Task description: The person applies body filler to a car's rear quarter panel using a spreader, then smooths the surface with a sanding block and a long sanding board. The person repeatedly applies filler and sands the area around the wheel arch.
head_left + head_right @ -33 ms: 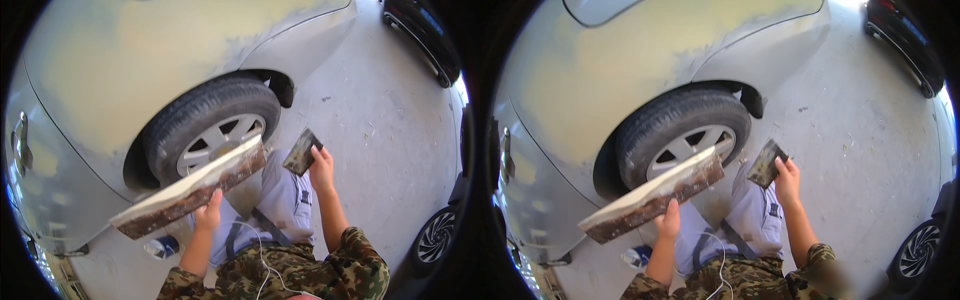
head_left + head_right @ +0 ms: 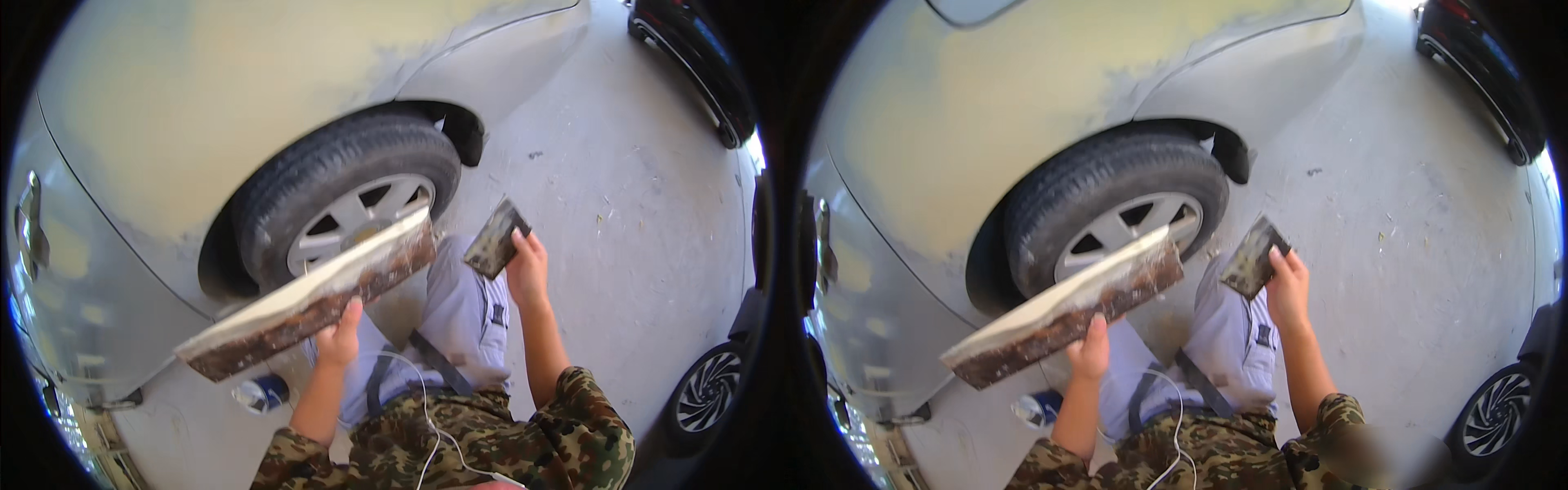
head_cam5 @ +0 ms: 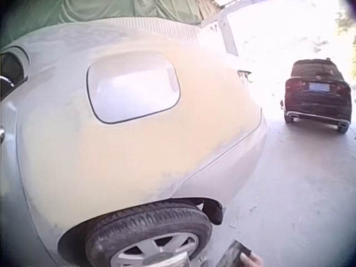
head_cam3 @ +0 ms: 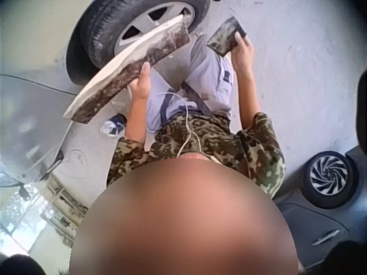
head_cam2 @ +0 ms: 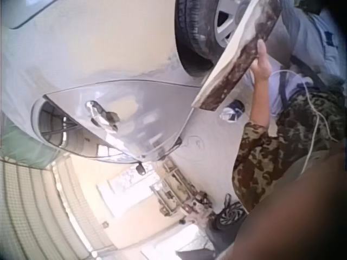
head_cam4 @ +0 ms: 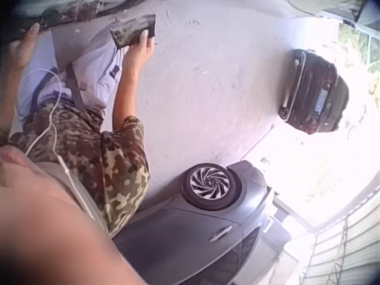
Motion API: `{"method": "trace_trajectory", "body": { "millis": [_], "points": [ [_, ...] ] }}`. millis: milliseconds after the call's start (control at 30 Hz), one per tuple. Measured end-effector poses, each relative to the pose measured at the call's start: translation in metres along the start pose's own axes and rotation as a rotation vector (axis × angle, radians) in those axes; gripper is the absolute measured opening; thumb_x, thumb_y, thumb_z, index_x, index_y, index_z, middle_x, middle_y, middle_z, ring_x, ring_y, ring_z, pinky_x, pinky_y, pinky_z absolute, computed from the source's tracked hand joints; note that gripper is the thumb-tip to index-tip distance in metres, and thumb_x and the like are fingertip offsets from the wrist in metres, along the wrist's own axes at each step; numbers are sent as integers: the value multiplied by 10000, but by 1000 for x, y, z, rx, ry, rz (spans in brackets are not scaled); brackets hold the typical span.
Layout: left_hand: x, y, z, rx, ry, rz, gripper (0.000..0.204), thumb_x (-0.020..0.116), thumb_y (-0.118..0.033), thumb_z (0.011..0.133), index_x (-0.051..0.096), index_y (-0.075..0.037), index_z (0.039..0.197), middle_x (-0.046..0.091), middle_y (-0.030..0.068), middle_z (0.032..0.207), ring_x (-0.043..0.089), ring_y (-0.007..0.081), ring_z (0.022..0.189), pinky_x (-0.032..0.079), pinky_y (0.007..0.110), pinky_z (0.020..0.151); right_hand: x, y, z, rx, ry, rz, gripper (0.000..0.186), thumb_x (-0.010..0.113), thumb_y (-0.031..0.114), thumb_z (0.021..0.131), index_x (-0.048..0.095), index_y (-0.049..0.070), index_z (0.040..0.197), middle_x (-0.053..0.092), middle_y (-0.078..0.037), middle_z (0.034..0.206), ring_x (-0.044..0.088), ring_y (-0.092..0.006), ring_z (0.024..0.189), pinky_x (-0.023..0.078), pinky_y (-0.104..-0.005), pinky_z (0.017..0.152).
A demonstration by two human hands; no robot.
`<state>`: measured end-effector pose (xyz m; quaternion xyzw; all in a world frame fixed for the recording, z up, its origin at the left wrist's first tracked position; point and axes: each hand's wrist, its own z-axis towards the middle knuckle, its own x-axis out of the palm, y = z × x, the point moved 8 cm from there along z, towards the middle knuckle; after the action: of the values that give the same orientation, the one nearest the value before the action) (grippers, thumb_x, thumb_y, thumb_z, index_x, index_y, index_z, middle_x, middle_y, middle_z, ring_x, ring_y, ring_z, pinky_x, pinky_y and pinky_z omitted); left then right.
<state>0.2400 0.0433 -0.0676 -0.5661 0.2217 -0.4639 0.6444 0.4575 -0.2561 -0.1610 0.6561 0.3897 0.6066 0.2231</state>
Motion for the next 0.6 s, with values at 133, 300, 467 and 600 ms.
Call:
{"method": "trace_trajectory", "body": {
  "millis": [133, 300, 467, 600],
  "points": [
    [4, 2, 2, -46, 28, 24, 333, 615, -24, 1106, 626, 74, 1423, 692, 167, 1399, 696, 279, 1238, 602, 473, 1083, 23, 19, 0, 42, 84, 96, 298, 560, 103, 1141, 648, -42, 1386, 751, -105, 1342, 726, -204, 1231, 569, -381, 1086],
    [11, 0, 2, -16, 47, -7, 370, 620, -21, 1105, 590, 79, 1460, 691, 174, 1396, 692, 280, 1248, 604, 480, 1085, 72, 25, -10, 82, 191, 148, 274, 590, 92, 1129, 677, -37, 1355, 772, -111, 1294, 747, -188, 1172, 586, -360, 1042],
    [11, 2, 1, 2, 169, 99, 469, 583, -31, 1117, 483, 40, 1570, 629, 187, 1486, 661, 326, 1321, 604, 545, 1084, 103, 6, -5, 134, 167, 158, 228, 652, 110, 1116, 712, -18, 1295, 782, -94, 1247, 743, -160, 1107, 590, -343, 983],
    [12, 3, -1, 0, 225, 103, 498, 564, -44, 1125, 454, 34, 1604, 609, 203, 1518, 649, 347, 1352, 603, 571, 1094, 112, -8, -2, 167, 164, 162, 217, 665, 120, 1116, 722, -15, 1276, 789, -89, 1224, 748, -155, 1084, 595, -340, 962]
  ]
}}
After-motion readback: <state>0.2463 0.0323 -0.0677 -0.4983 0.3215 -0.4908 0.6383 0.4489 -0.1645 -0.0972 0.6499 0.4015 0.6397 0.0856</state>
